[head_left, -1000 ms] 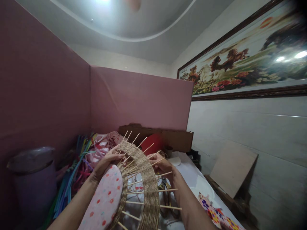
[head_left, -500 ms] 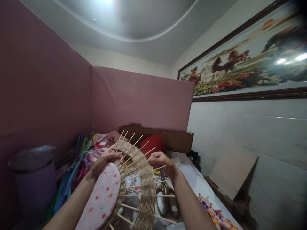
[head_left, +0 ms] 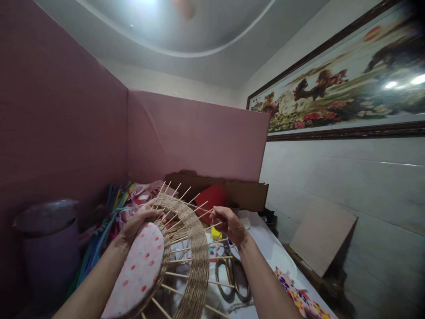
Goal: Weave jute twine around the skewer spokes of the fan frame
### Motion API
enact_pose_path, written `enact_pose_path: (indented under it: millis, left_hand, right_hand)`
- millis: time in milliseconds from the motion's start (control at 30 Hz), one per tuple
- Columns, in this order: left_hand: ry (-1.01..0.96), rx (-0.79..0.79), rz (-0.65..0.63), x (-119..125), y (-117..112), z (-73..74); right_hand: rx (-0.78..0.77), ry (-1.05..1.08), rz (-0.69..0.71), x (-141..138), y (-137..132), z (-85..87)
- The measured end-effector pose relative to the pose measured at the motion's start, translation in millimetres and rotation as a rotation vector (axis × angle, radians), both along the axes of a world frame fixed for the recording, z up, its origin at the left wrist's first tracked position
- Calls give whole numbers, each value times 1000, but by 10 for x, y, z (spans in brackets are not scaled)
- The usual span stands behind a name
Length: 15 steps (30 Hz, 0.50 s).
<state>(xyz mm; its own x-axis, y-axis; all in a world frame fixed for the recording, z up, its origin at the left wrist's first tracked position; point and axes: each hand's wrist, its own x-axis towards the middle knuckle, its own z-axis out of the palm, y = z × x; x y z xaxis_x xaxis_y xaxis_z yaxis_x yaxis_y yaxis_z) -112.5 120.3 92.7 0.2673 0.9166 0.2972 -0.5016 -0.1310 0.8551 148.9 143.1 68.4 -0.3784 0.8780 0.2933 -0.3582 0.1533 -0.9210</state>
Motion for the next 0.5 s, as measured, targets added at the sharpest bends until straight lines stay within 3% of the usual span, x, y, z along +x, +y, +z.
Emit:
enact_pose_path:
  millis: [200,500]
  left_hand:
    - [42,3,35,-41,60,-30]
    - [42,18,44,-39,73,-28]
  right_hand:
    - [66,119,-66,46,1,45]
    - [10,-24,74,31,-62,61]
